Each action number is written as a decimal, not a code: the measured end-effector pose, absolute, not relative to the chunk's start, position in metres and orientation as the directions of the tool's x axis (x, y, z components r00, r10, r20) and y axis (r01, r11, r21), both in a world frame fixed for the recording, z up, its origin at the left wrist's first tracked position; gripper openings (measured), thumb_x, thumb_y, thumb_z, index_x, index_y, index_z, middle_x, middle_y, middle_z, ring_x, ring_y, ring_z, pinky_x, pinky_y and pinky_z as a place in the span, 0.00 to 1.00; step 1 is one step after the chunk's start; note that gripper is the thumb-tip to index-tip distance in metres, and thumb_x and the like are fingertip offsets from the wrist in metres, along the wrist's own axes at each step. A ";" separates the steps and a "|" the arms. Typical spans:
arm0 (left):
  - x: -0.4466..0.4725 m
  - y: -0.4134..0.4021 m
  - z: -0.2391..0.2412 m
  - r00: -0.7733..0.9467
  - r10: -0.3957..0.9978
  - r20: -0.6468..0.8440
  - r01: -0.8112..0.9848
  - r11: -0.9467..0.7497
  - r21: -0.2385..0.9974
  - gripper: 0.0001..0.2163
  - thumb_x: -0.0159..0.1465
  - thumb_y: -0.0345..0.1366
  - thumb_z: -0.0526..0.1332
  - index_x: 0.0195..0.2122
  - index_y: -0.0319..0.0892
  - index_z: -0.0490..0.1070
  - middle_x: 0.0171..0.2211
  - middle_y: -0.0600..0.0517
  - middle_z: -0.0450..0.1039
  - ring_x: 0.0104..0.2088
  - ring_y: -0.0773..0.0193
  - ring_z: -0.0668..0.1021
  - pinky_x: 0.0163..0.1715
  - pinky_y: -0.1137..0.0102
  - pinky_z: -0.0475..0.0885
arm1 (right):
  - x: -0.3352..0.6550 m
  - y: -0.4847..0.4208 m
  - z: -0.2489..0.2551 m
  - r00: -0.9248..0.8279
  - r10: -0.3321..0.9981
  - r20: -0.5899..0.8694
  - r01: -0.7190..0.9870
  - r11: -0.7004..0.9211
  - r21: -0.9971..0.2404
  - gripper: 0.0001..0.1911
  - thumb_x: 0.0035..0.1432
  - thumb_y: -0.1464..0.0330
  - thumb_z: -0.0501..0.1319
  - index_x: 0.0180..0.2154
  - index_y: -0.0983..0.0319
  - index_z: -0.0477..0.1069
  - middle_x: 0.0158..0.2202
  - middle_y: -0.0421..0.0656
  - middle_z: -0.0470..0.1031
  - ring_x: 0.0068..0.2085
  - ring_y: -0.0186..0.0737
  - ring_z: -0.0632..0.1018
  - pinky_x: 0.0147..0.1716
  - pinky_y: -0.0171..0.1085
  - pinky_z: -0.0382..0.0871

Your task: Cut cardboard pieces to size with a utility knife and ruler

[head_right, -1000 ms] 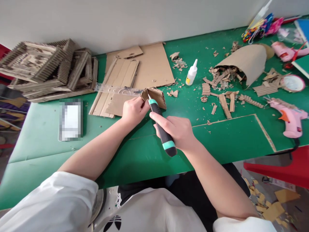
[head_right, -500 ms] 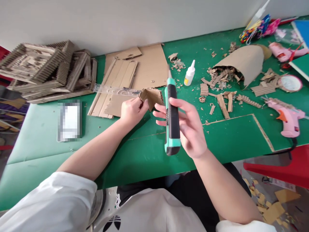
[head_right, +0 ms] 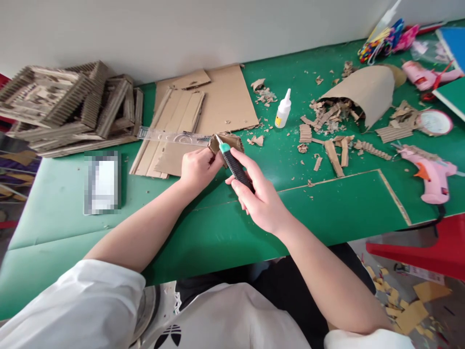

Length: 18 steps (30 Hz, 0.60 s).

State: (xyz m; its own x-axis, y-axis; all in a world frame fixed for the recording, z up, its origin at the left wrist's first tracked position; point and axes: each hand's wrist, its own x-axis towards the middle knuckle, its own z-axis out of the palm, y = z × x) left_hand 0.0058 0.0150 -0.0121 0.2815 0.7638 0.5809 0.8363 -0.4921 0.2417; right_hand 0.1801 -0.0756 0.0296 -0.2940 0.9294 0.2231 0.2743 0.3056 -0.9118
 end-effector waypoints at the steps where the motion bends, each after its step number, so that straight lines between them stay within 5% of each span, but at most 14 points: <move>1: 0.006 0.015 -0.012 0.280 0.766 0.579 0.837 -0.490 0.244 0.18 0.63 0.40 0.50 0.16 0.41 0.60 0.13 0.55 0.60 0.15 0.71 0.60 0.19 0.72 0.50 | 0.179 -0.075 0.029 -0.286 0.935 0.208 0.258 0.284 -0.923 0.26 0.65 0.69 0.47 0.63 0.56 0.45 0.41 0.43 0.75 0.19 0.26 0.69 0.17 0.29 0.69; 18: 0.006 0.016 -0.012 0.296 0.769 0.567 0.821 -0.508 0.261 0.17 0.62 0.38 0.51 0.16 0.41 0.59 0.13 0.55 0.60 0.15 0.71 0.61 0.19 0.72 0.48 | 0.178 -0.076 0.027 -0.275 0.959 0.064 0.141 0.106 -0.984 0.25 0.65 0.66 0.48 0.63 0.54 0.48 0.41 0.43 0.73 0.19 0.25 0.68 0.17 0.28 0.69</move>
